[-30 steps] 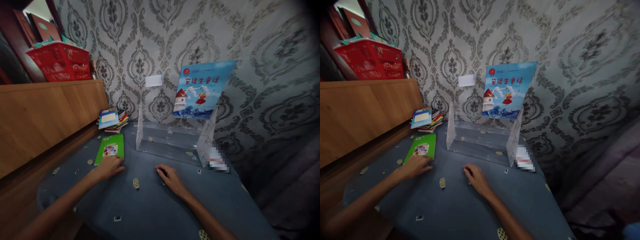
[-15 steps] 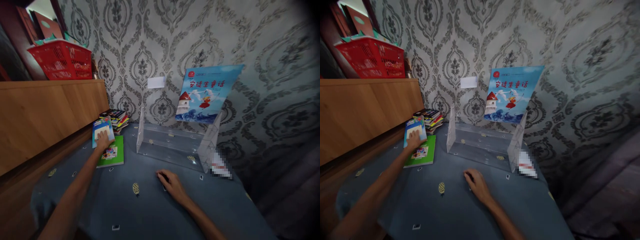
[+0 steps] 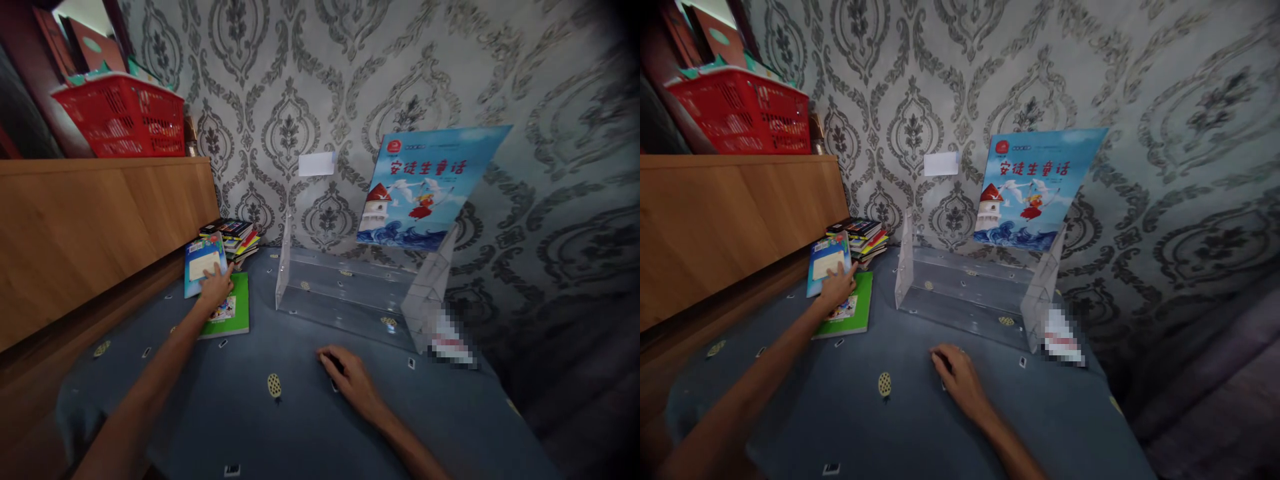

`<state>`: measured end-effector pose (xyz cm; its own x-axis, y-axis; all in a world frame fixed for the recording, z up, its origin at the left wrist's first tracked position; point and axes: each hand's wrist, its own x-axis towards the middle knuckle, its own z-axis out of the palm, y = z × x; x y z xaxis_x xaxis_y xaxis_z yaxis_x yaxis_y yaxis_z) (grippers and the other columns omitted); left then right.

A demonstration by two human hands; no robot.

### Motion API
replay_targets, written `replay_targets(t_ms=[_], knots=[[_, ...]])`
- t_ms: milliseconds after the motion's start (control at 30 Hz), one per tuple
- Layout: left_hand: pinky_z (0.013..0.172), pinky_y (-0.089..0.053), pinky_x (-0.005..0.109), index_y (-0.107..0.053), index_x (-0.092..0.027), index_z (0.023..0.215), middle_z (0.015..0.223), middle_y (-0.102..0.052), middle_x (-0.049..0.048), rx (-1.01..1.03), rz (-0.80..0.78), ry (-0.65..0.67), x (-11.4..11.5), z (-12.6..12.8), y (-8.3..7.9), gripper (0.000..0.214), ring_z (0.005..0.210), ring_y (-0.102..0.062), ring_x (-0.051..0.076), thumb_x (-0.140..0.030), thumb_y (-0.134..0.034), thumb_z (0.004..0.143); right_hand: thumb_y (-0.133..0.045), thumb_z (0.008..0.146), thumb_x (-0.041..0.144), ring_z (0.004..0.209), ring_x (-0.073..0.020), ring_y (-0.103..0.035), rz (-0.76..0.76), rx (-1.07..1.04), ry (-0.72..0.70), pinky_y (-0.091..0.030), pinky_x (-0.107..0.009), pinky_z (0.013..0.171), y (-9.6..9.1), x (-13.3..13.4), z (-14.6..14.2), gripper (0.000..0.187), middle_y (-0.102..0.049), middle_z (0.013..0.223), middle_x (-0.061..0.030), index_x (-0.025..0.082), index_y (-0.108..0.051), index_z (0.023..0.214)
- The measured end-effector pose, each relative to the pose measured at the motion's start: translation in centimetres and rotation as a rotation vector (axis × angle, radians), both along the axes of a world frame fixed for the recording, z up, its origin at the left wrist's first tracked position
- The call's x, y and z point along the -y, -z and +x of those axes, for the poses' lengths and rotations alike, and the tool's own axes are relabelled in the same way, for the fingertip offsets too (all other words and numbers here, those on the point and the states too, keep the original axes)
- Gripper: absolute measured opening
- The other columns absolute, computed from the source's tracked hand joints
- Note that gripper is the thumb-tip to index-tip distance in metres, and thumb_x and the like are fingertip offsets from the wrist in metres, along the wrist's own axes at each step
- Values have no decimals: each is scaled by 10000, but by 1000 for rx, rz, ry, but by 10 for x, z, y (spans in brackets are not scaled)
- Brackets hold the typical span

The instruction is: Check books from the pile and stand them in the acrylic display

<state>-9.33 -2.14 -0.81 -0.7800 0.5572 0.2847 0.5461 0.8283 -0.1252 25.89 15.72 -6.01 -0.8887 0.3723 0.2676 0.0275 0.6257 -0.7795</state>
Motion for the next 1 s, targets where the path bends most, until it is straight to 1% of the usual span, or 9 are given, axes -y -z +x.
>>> replay_targets(t_ms=[133, 233, 367, 433, 600, 733, 867, 933, 1000], knots=[[883, -513, 556, -572, -145, 1319, 1460, -445, 308, 1, 12, 41, -2, 0, -5, 412, 1188, -597, 442, -302, -379, 990, -445, 970, 462, 922, -257, -678, 6, 7, -9, -515, -374, 852, -1, 0, 1, 376, -741, 982, -96, 197, -711, 981], [866, -526, 455, -566, -128, 1255, 1344, -544, 261, -4, 64, 31, 6, -3, -13, 363, 1044, -677, 350, -320, -416, 986, -448, 969, 488, 938, -261, -675, 0, 16, -1, -516, -385, 871, 2, -1, 1, 394, -742, 1012, -103, 198, -712, 1001], [810, -510, 338, -558, -174, 1183, 1233, -631, 152, -26, 172, -20, 27, -6, -28, 296, 961, -691, 251, -127, -384, 949, -448, 966, 514, 957, -268, -674, 1, 10, 5, -516, -396, 885, 6, -3, 0, 416, -743, 1018, -109, 196, -716, 990], [815, -492, 311, -554, -188, 1147, 1162, -662, 119, -52, 240, -56, 38, -7, -36, 320, 977, -680, 228, -70, -347, 934, -446, 968, 513, 964, -270, -675, 3, 9, -1, -513, -402, 895, 7, -3, -1, 418, -743, 1026, -113, 193, -715, 991], [811, -476, 307, -540, -193, 1121, 1053, -686, 95, -114, 369, -125, 49, -6, -59, 305, 979, -672, 224, -111, -291, 966, -442, 967, 508, 942, -273, -678, 7, -3, 0, -517, -406, 881, 9, -5, -2, 413, -743, 1004, -111, 197, -713, 992], [770, -483, 331, -549, -207, 1156, 1215, -660, 104, -160, 376, -109, 34, -1, -80, 314, 934, -687, 239, -140, -299, 977, -447, 969, 519, 940, -277, -684, 1, -10, -2, -519, -403, 880, 11, -5, -3, 412, -744, 996, -106, 204, -714, 970], [805, -510, 388, -499, -213, 1342, 1486, -489, 164, -243, 170, 23, -2, -9, -105, 442, 1064, -667, 286, -105, -309, 958, -451, 972, 536, 943, -270, -684, 0, -21, 11, -522, -391, 881, 11, -5, -2, 414, -744, 985, -95, 216, -713, 957], [854, -514, 435, -497, -199, 1376, 1463, -505, 195, -224, 45, 115, -22, -22, -114, 474, 1137, -638, 313, -102, -284, 963, -442, 979, 532, 935, -264, -681, 1, -19, 14, -522, -385, 881, 10, -3, -2, 414, -742, 975, -90, 217, -710, 952], [906, -507, 448, -593, -186, 1286, 1300, -631, 185, -163, -29, 179, -40, -37, -119, 416, 1110, -655, 308, -129, -341, 961, -442, 980, 525, 944, -264, -679, 7, -24, 18, -519, -383, 888, 10, -2, 0, 411, -741, 986, -95, 213, -710, 971]])
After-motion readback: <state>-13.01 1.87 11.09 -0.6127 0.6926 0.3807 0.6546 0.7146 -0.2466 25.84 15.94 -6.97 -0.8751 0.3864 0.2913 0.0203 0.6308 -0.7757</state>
